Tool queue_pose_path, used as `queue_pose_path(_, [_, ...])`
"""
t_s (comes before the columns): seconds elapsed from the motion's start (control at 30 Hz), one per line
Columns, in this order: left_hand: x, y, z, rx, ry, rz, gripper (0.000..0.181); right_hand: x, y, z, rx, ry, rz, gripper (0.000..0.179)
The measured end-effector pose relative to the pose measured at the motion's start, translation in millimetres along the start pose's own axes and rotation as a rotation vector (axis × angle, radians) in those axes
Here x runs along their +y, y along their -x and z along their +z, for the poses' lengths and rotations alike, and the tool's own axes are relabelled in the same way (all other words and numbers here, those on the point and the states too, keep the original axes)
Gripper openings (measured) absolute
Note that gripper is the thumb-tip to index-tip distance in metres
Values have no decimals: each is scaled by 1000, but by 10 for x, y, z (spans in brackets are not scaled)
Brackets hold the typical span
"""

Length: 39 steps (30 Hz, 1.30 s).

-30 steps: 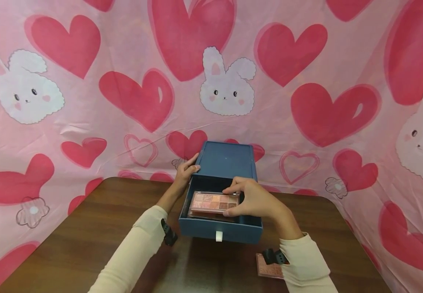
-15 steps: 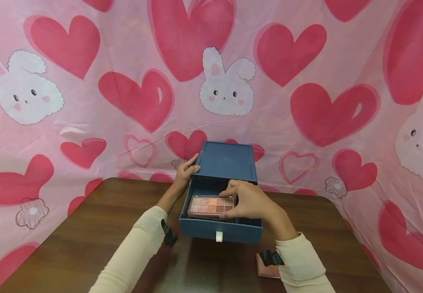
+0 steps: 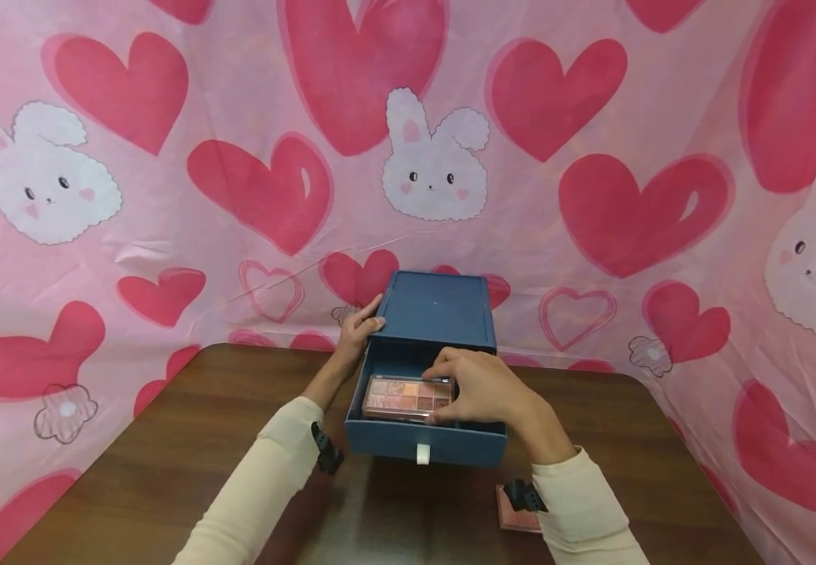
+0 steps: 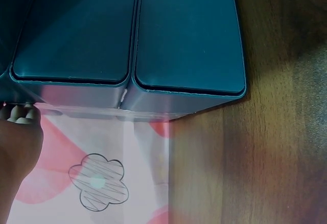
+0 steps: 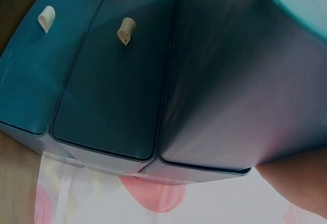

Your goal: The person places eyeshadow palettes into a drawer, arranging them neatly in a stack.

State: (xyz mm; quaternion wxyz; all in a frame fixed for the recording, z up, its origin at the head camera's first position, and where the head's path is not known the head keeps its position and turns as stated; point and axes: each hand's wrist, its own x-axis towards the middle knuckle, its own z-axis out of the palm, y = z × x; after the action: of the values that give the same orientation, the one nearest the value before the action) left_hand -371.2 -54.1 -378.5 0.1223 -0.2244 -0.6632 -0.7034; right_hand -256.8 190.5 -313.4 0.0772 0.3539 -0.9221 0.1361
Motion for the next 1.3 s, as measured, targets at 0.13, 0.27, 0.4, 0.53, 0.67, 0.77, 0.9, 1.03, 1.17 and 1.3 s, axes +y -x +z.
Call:
queue_pose_path(0.13, [20,4,-3,-9,-4,-27,63,4,11,-10,8,-39,19,53])
queue_pose_path(0.27, [151,43,2,-21,-4,-37,65,45,57,-17,69,-166,15,42])
queue_pose_path(0.4, [325,103,16,-22,-19,-34,66,102,138,-17,181,-241,1,34])
queue_pose_path(0.53, [284,90,14,-18,-10,-25,65,136,230,-24,287,-234,0,30])
queue_pose_path(0.67, [94,23,-1,-3,-10,-19,64,161,334,-24,337,-221,27,32])
queue_pose_path(0.77, [15,2,-2,0,-4,-16,64,191,408,-16,364,-216,45,35])
queue_pose_path(0.9, [-10,-1,-6,-13,9,-7,65,238,485,-2,410,-214,31,37])
queue_pose_path(1.03, [-5,-4,-5,-14,-7,1,67,276,563,4,432,-226,-4,38])
queue_pose_path(1.17, [4,4,-3,-7,-9,-2,66,305,667,29,450,-250,-4,36])
queue_pose_path(1.3, [35,10,-4,-7,-1,-19,63,330,776,51,472,-285,4,34])
